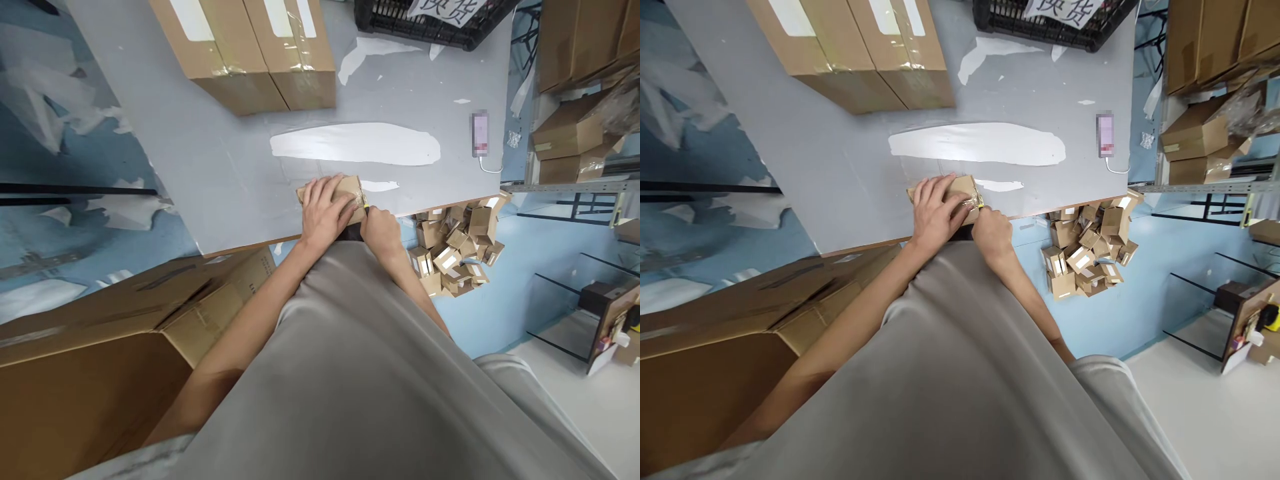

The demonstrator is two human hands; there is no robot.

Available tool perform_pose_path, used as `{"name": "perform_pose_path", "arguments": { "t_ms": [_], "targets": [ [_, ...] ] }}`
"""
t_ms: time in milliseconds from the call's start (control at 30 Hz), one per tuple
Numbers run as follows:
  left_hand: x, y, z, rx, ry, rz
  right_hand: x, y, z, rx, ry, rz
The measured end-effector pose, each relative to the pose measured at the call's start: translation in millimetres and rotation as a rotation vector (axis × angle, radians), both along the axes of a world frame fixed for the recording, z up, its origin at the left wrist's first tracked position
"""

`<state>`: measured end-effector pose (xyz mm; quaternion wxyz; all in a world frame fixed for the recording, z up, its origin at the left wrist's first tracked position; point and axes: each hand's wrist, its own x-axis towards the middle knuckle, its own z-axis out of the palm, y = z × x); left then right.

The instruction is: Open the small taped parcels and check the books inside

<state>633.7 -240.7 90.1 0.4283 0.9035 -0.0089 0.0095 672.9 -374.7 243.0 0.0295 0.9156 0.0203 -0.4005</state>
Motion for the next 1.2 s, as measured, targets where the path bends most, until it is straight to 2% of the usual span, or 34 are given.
{"name": "perform_pose_path", "arguments": {
  "t_ms": [433,633,800,867,933,967,1033,1067,1133,1200],
  "targets": [
    [-3.7,-3.6,-3.2,0.010,-0.002,0.033,-7.1,-4.4,-2.0,0.009,0.035,-0.037],
    [-4.8,-2.0,-7.3,-0.020,0.001,0.026,0.0,-6.4,-13.7,-0.004,0.011,-0.049],
    [-5.4,0.3,-8.8,-0.019,-0.025,0.036,-12.0,-17.4,4.5,0.037,0.024,-0.037],
    [-6.5,3.3,-9.2,-0.019,-0.034,0.039,-15.3,-30.8,4.9,0.088,-0.039,-0.058],
    [-9.0,9.2,-10.6,-0.024,-0.035,0.040,-10.4,-48.9,-13.5,0.175,-0.164,-0.129],
    [-11.1,13.7,-12.0,-0.026,-0.036,0.045,-4.7,-58.3,-30.9,0.235,-0.232,-0.182],
    [-17.8,25.7,-16.1,-0.026,-0.046,0.063,10.2,-73.6,-78.6,0.370,-0.268,-0.320],
    [-22.5,33.1,-18.6,-0.023,-0.052,0.076,17.9,-78.2,-105.9,0.444,-0.218,-0.403],
    [-34.4,49.8,-23.5,-0.011,-0.061,0.108,29.9,-79.9,-158.1,0.573,-0.095,-0.562],
    [-48.6,67.1,-26.9,-0.001,-0.072,0.154,35.3,-73.1,-197.4,0.676,-0.062,-0.638]
  ]
}}
